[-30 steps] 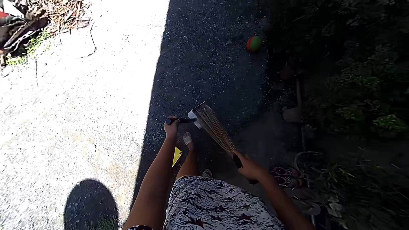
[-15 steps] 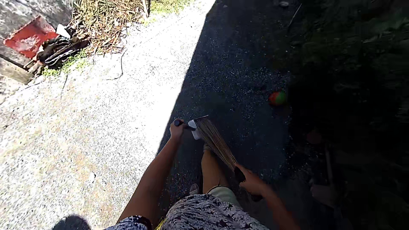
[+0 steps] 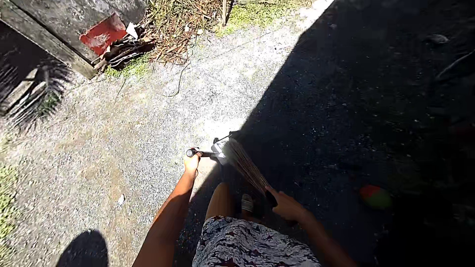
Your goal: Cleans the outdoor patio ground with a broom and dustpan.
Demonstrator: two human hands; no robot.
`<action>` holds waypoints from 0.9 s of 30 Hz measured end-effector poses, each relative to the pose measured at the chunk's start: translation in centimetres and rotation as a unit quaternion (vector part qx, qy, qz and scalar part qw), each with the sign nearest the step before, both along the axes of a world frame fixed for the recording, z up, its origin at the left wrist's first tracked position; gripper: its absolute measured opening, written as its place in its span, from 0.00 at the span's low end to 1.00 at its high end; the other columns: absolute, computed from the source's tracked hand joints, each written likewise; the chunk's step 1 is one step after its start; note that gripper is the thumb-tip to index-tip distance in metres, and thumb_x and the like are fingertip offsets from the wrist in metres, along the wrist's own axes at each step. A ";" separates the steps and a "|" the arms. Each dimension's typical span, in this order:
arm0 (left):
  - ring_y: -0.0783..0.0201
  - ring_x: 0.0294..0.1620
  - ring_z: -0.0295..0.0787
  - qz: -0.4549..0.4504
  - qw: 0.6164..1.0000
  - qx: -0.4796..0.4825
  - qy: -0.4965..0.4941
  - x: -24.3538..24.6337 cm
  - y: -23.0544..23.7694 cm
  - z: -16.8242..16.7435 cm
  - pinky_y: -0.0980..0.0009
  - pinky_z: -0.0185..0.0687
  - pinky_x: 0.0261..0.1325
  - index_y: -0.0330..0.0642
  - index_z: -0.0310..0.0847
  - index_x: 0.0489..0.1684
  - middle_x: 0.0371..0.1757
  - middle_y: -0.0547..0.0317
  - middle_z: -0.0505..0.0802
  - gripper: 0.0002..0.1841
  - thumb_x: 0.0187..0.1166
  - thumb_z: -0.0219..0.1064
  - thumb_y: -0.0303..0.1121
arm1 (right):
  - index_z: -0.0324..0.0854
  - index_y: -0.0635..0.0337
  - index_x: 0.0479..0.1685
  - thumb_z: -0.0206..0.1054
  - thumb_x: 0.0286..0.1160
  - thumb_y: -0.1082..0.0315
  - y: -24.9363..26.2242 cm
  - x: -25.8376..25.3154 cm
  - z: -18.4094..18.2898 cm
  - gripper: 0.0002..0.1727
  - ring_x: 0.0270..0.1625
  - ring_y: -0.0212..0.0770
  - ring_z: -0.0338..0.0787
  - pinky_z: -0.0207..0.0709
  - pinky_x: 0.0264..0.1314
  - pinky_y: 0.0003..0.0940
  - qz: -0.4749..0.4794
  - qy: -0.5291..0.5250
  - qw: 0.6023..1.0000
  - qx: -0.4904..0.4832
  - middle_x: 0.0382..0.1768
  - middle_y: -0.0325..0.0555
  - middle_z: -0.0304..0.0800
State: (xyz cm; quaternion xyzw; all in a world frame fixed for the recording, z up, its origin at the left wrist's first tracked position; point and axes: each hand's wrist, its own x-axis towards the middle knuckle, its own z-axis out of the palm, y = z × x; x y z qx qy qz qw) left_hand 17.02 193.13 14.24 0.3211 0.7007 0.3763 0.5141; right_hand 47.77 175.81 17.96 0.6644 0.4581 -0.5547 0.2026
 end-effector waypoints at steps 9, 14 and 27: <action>0.59 0.44 0.82 0.127 0.992 -0.003 0.003 -3.8 20.4 -1.3 0.63 0.81 0.49 0.26 0.80 0.57 0.50 0.42 0.87 0.14 0.73 0.68 0.15 | 0.43 0.39 0.97 0.72 0.75 0.63 27.1 -1.1 -0.2 0.51 0.77 0.71 0.76 0.71 0.76 0.65 0.129 -0.001 0.991 0.025 0.81 0.73 0.66; 0.56 0.49 0.84 0.115 0.993 -0.025 0.026 -5.9 34.5 0.4 0.60 0.81 0.55 0.27 0.80 0.60 0.54 0.40 0.88 0.15 0.76 0.66 0.18 | 0.44 0.38 0.97 0.74 0.74 0.61 41.2 -3.1 -0.5 0.51 0.74 0.72 0.78 0.72 0.73 0.67 0.173 -0.014 0.984 0.038 0.79 0.74 0.69; 0.51 0.51 0.84 0.134 0.989 -0.038 0.054 -9.3 71.5 -4.1 0.54 0.79 0.58 0.27 0.82 0.60 0.54 0.36 0.89 0.14 0.78 0.66 0.20 | 0.44 0.49 0.96 0.72 0.76 0.65 81.8 -5.7 -5.6 0.49 0.78 0.69 0.76 0.66 0.79 0.68 0.213 0.063 0.975 0.022 0.76 0.72 0.75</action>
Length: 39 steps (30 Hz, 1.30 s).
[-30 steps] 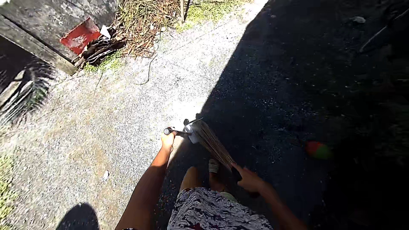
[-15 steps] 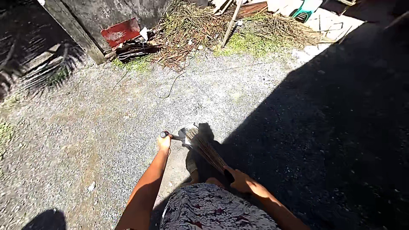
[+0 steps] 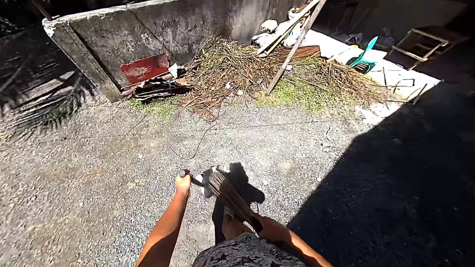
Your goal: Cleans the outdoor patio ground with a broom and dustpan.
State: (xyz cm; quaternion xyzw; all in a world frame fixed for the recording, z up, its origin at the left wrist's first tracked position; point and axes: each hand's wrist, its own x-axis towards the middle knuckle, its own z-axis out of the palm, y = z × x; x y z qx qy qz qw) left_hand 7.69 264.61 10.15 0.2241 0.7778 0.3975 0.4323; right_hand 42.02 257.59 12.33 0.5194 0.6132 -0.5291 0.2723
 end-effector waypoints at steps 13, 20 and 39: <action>0.58 0.40 0.81 0.065 0.997 0.040 -0.004 -5.7 43.2 -2.3 0.60 0.79 0.48 0.27 0.81 0.58 0.46 0.42 0.87 0.13 0.77 0.65 0.19 | 0.45 0.46 0.96 0.73 0.73 0.69 43.5 -5.1 -4.0 0.51 0.77 0.68 0.78 0.68 0.78 0.67 -0.027 0.026 0.999 0.015 0.76 0.70 0.75; 0.45 0.61 0.86 -0.023 0.997 0.035 0.069 -7.6 69.6 1.5 0.48 0.80 0.65 0.27 0.82 0.62 0.60 0.34 0.89 0.17 0.75 0.68 0.20 | 0.46 0.52 0.95 0.74 0.71 0.72 65.9 -8.9 -4.4 0.51 0.81 0.64 0.74 0.66 0.82 0.63 -0.100 0.103 0.988 0.047 0.81 0.68 0.70; 0.38 0.68 0.87 -0.662 0.545 0.185 0.481 -6.2 111.9 8.0 0.28 0.65 0.77 0.32 0.88 0.49 0.53 0.40 0.93 0.12 0.84 0.57 0.18 | 0.47 0.51 0.96 0.72 0.71 0.73 117.9 -6.1 -3.4 0.51 0.75 0.64 0.79 0.76 0.73 0.59 -0.175 0.123 0.969 0.121 0.84 0.70 0.62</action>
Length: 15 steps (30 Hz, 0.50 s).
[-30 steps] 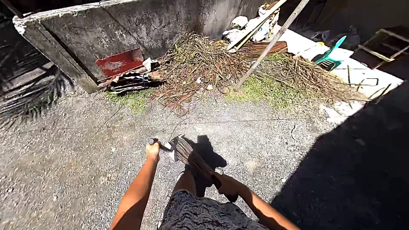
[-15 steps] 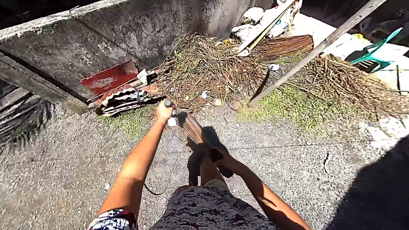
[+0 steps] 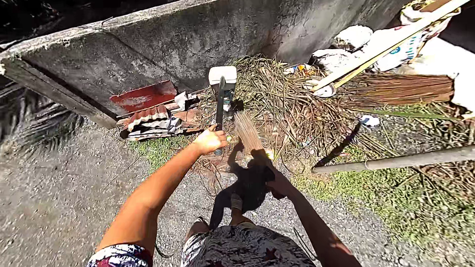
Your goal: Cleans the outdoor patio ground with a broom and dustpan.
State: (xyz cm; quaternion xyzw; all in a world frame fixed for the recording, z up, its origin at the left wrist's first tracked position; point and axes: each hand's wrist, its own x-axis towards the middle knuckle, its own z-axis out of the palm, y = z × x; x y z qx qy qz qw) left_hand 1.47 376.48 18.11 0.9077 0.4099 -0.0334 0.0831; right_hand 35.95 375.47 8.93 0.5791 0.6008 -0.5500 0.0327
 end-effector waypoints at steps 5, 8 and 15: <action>0.40 0.64 0.90 -0.029 0.997 0.066 -0.015 -1.6 3.4 -0.1 0.31 0.76 0.64 0.37 0.92 0.42 0.48 0.45 0.96 0.11 0.79 0.63 0.17 | 0.47 0.50 0.91 0.51 0.78 0.75 1.8 0.3 -0.6 0.37 0.38 0.41 0.89 0.86 0.38 0.37 -0.217 0.256 0.929 -0.155 0.54 0.51 0.83; 0.41 0.60 0.91 -0.053 0.994 0.092 -0.001 -2.7 4.4 -0.8 0.31 0.78 0.60 0.40 0.92 0.38 0.44 0.48 0.96 0.09 0.77 0.64 0.18 | 0.39 0.58 0.96 0.71 0.69 0.80 1.6 -0.9 -1.8 0.54 0.84 0.63 0.70 0.67 0.82 0.56 0.020 0.067 0.994 -0.083 0.87 0.71 0.56; 0.46 0.59 0.92 -0.027 0.993 0.113 0.002 -6.5 1.6 -3.0 0.37 0.79 0.59 0.43 0.93 0.35 0.42 0.52 0.96 0.09 0.76 0.67 0.19 | 0.20 0.56 0.96 0.76 0.70 0.67 -3.3 -4.8 -3.6 0.65 0.76 0.72 0.76 0.70 0.78 0.63 0.195 -0.045 0.974 -0.102 0.80 0.79 0.63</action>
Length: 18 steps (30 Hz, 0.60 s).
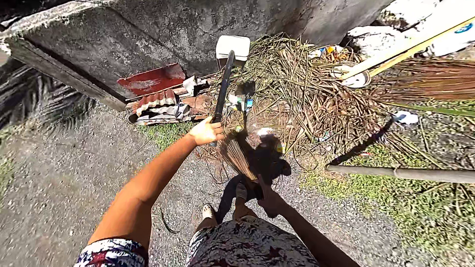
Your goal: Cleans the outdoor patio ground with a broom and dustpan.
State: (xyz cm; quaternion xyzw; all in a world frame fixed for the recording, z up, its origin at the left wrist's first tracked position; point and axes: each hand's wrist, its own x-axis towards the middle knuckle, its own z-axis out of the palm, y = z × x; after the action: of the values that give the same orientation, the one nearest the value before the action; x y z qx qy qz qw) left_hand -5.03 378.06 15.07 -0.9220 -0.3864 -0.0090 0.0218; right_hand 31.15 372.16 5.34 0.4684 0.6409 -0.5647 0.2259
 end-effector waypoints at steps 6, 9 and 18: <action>0.46 0.61 0.92 0.060 0.998 -0.017 -0.020 -4.2 -7.8 -1.6 0.38 0.80 0.58 0.43 0.92 0.35 0.45 0.52 0.96 0.09 0.76 0.67 0.19 | 0.69 0.62 0.70 0.59 0.85 0.66 -7.3 -4.5 -0.5 0.19 0.36 0.35 0.87 0.84 0.41 0.34 -0.219 0.098 0.918 -0.315 0.39 0.45 0.85; 0.45 0.64 0.90 0.108 0.992 -0.060 -0.020 -6.8 -14.3 -2.2 0.38 0.80 0.61 0.42 0.93 0.37 0.47 0.51 0.96 0.10 0.75 0.66 0.18 | 0.70 0.57 0.62 0.56 0.81 0.72 -12.2 -7.0 -2.3 0.13 0.32 0.31 0.83 0.81 0.37 0.30 -0.181 0.063 0.886 -0.423 0.34 0.38 0.81; 0.44 0.68 0.90 0.282 0.944 -0.153 -0.073 -13.6 -34.1 -7.9 0.34 0.78 0.66 0.40 0.93 0.34 0.49 0.50 0.97 0.08 0.71 0.71 0.16 | 0.74 0.55 0.46 0.42 0.94 0.60 -28.2 -19.8 -7.1 0.16 0.28 0.27 0.80 0.78 0.36 0.24 -0.083 -0.008 0.874 -0.479 0.28 0.34 0.78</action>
State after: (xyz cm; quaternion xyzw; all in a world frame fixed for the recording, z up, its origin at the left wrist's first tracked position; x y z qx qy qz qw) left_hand -18.62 343.91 7.15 -0.7646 -0.6278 -0.0105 -0.1457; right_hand 11.39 343.92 -1.77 0.3589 0.2493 -0.8153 0.3800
